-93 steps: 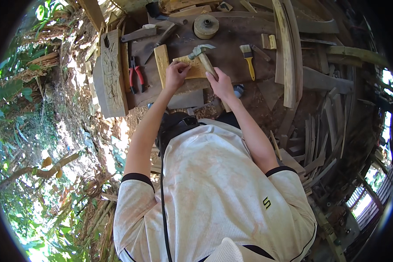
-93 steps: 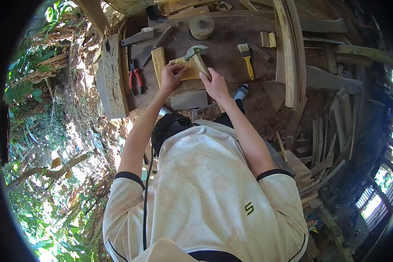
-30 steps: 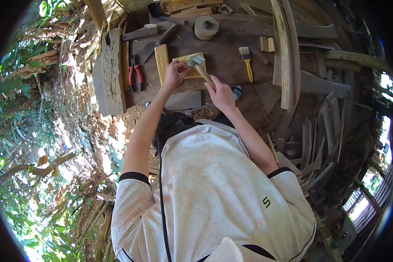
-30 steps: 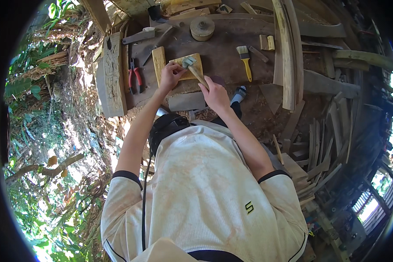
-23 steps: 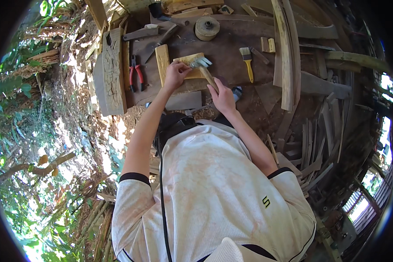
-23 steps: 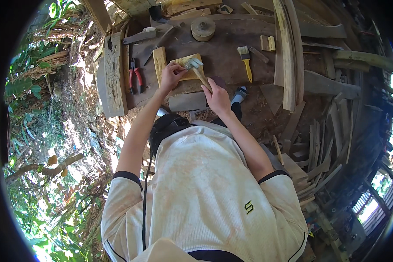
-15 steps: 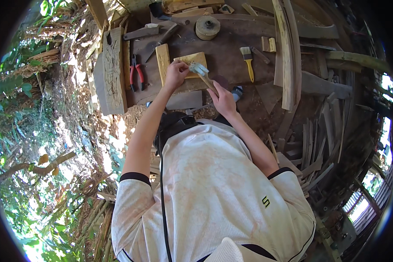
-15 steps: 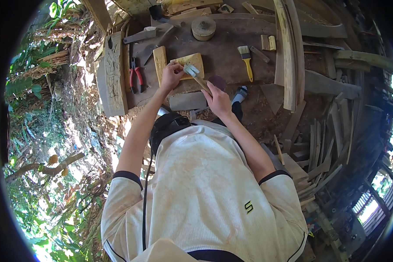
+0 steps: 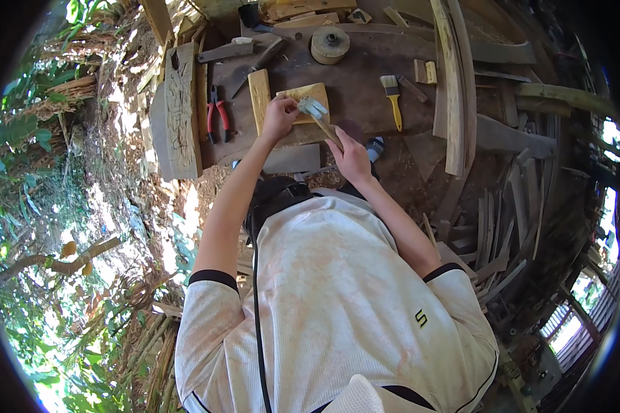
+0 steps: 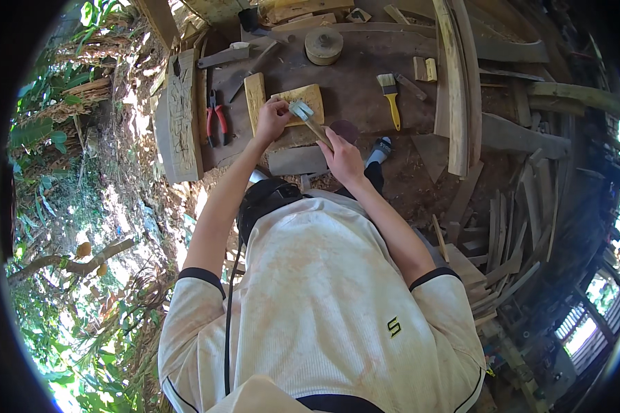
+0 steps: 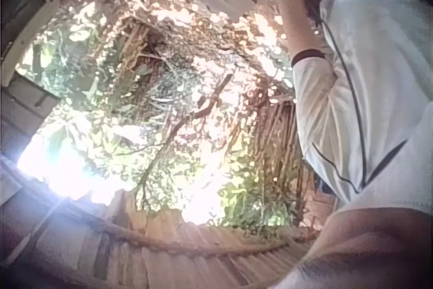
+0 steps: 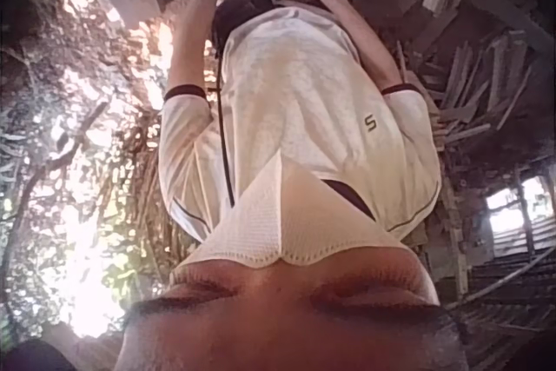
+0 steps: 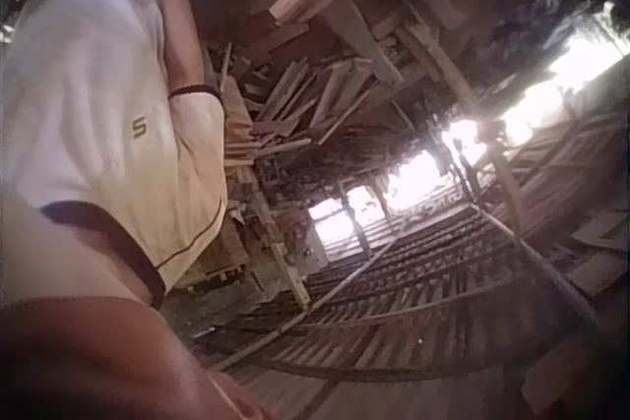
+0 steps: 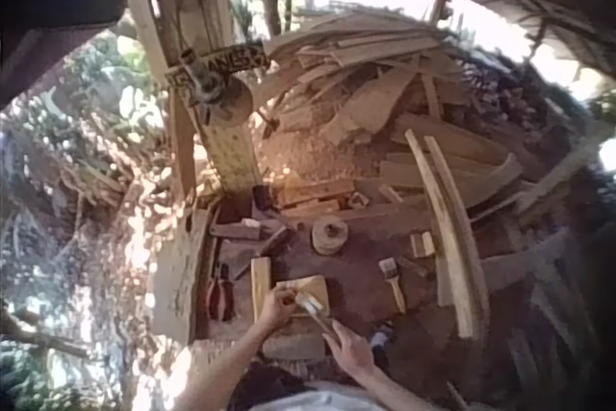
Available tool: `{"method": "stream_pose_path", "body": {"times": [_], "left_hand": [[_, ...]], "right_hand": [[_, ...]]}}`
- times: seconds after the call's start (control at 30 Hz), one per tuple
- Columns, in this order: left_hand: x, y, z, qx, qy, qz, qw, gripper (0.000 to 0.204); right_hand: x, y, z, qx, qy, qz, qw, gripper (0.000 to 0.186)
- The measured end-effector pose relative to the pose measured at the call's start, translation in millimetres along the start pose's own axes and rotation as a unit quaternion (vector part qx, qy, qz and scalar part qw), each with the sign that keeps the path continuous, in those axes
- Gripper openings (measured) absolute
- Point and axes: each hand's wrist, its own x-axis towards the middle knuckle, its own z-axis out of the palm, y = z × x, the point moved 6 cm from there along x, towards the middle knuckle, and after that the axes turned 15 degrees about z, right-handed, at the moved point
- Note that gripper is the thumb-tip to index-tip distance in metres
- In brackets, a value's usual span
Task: The person uses a brush to clean a small wooden block, then uses a hammer to tap a chisel into the block, carving its surface. The person repeatedly taps the chisel to shape the wood.
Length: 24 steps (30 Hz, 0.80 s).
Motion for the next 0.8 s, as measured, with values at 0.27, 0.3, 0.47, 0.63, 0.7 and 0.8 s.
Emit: {"method": "stream_pose_path", "body": {"times": [0.27,0.3,0.47,0.63,0.7,0.8], "left_hand": [[0,0,1,0.007,0.007,0.025,1.000,0.020],[-1,-2,1,0.015,-0.001,0.013,1.000,0.020],[0,10,0,-0.003,-0.001,-0.003,1.000,0.018],[2,22,-2,0.076,-0.047,0.049,0.995,0.016],[1,23,-1,0.116,-0.070,0.078,0.988,0.018],[2,23,0,0.115,-0.087,0.080,0.986,0.020]], "right_hand": [[6,-2,4,-0.038,-0.032,0.018,0.999,0.041],[7,-4,4,-0.020,-0.027,0.016,0.999,0.040],[10,1,0,0.044,-0.010,0.068,0.997,0.040],[12,20,1,0.066,-0.035,0.133,0.988,0.040],[10,23,3,0.062,-0.037,0.141,0.987,0.040],[8,24,3,0.042,-0.033,0.143,0.988,0.041]]}}
